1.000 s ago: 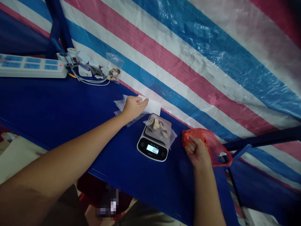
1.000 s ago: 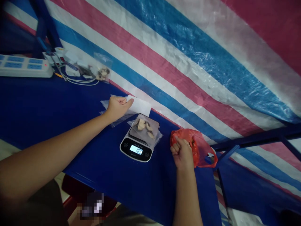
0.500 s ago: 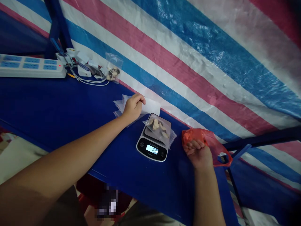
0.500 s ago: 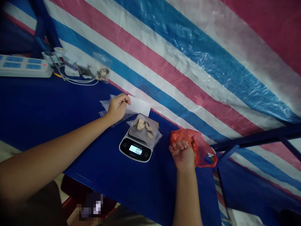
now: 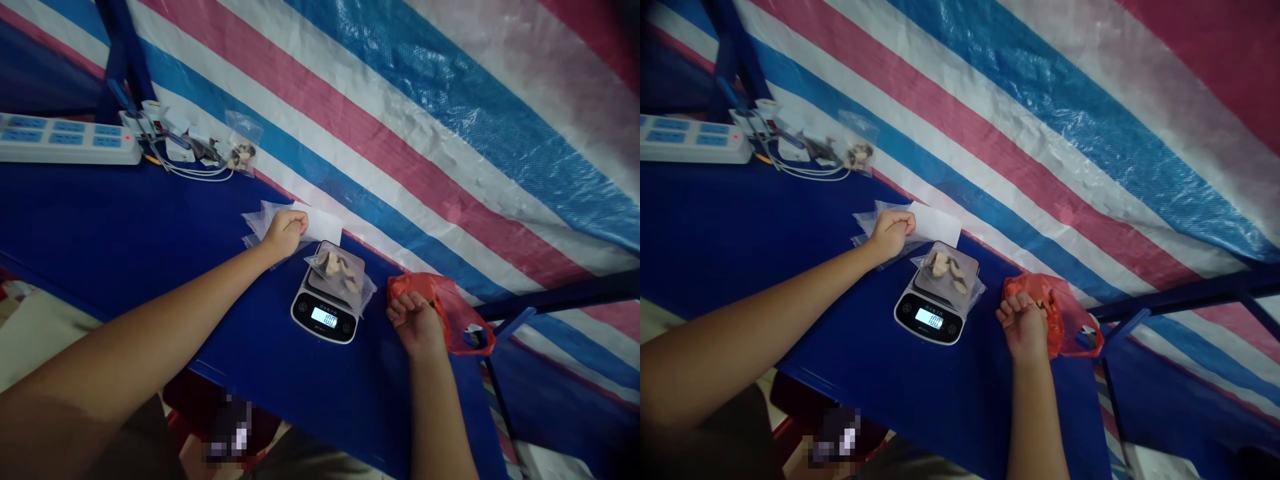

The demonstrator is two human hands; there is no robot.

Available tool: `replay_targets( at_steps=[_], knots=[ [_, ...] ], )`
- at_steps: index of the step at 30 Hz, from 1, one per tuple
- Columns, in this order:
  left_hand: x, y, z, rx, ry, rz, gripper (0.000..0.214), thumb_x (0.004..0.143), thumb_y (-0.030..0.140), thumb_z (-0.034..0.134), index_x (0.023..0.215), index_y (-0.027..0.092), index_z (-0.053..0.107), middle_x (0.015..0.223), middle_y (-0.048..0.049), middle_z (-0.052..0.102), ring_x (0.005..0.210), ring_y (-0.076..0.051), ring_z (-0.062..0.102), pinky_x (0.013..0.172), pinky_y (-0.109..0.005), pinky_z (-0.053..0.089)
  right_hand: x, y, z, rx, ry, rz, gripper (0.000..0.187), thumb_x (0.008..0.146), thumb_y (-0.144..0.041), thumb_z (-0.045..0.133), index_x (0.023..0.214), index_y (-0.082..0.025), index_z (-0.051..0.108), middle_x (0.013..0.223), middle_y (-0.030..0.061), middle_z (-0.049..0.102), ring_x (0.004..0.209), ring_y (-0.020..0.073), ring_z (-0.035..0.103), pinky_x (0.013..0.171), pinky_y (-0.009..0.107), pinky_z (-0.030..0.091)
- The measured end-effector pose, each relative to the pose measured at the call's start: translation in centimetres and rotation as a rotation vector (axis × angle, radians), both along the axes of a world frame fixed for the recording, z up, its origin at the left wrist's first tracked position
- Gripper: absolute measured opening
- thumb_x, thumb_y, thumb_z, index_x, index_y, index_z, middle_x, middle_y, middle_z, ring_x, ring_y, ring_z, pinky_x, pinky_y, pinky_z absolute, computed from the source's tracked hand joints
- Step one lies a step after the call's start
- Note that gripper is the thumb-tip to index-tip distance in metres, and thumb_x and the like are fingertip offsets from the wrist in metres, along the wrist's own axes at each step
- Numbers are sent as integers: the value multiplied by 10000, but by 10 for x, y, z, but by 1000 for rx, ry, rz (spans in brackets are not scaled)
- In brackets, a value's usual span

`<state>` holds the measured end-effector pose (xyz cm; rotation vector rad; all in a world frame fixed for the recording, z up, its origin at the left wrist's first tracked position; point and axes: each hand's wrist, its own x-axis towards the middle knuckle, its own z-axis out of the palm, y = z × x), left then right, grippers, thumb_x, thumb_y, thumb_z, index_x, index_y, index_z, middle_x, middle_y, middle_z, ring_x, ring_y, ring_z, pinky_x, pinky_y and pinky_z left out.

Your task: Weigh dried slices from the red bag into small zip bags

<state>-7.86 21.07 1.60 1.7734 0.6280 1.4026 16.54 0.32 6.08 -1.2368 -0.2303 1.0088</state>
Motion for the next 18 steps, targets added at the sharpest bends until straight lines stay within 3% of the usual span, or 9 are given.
replay_targets(
  at_steps=[8, 18],
  knots=[
    [1, -5, 2, -9, 70, -24, 152, 692, 212, 394, 543, 212, 422, 497, 17, 372, 514, -135, 358, 557, -309, 276, 1, 0, -6, 0, -65, 8, 281, 593, -81, 536, 665, -223, 304, 553, -87, 341, 452, 90, 393, 452, 212, 369],
    [3, -7, 3, 43, 181, 60, 202, 729, 198, 380, 531, 212, 416, 480, 20, 369, 507, -135, 383, 568, -299, 302, 2, 1, -9, 12, -119, 20, 281, 537, -78, 549, 677, -219, 350, 567, -92, 367, 468, 83, 403, 467, 207, 375]
  ],
)
